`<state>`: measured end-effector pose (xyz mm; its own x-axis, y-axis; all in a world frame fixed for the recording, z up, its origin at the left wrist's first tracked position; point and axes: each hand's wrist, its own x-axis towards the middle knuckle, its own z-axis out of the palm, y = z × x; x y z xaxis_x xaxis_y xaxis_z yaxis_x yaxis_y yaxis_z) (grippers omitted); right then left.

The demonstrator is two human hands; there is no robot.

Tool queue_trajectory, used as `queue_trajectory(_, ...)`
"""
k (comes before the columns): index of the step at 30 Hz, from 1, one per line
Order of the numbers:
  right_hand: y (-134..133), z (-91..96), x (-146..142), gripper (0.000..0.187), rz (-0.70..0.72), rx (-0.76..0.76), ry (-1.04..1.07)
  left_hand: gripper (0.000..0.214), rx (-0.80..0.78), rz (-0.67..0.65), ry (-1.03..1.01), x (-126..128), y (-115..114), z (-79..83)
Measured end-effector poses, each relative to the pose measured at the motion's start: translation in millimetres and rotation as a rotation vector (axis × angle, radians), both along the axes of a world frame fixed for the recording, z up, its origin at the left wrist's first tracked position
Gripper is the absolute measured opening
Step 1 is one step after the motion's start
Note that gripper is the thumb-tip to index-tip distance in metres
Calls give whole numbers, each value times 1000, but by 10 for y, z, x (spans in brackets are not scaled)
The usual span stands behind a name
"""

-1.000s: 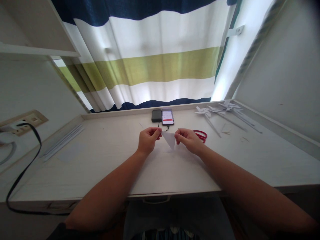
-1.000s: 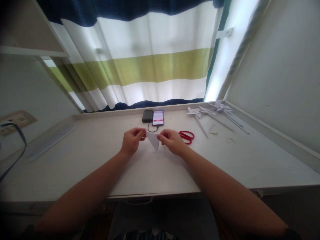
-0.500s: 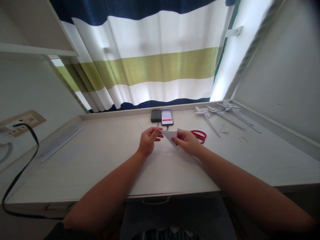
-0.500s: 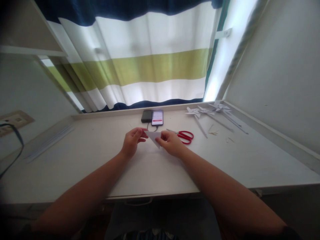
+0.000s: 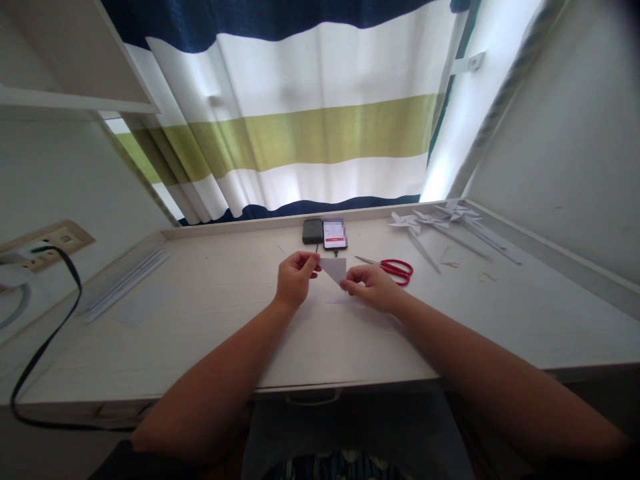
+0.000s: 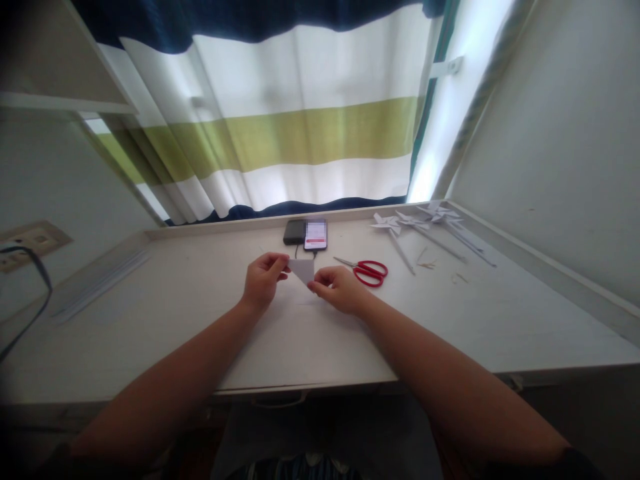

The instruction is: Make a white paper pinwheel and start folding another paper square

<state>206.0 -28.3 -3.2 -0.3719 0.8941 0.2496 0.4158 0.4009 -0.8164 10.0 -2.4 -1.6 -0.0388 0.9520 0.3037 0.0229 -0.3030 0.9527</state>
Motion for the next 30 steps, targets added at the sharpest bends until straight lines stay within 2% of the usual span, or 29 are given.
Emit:
queue_trajectory(9, 5, -7, 10, 23, 22, 1, 31, 31, 5, -12, 14, -5, 26, -17)
queue_trajectory(16, -25, 18, 39, 17, 101, -26, 79, 20, 60, -199, 117, -34, -28, 29)
queue_trajectory(19, -25, 23, 49, 17, 118, -50, 79, 19, 64, -235, 135, -40, -24, 31)
queue_trajectory(25, 25, 13, 67, 24, 31, -18, 100, 18, 49, -273, 144, -63, 25, 4)
queue_trajectory(30, 57, 11, 89, 25, -28, 30, 89, 16, 33, -355, 159, -77, 11, -19)
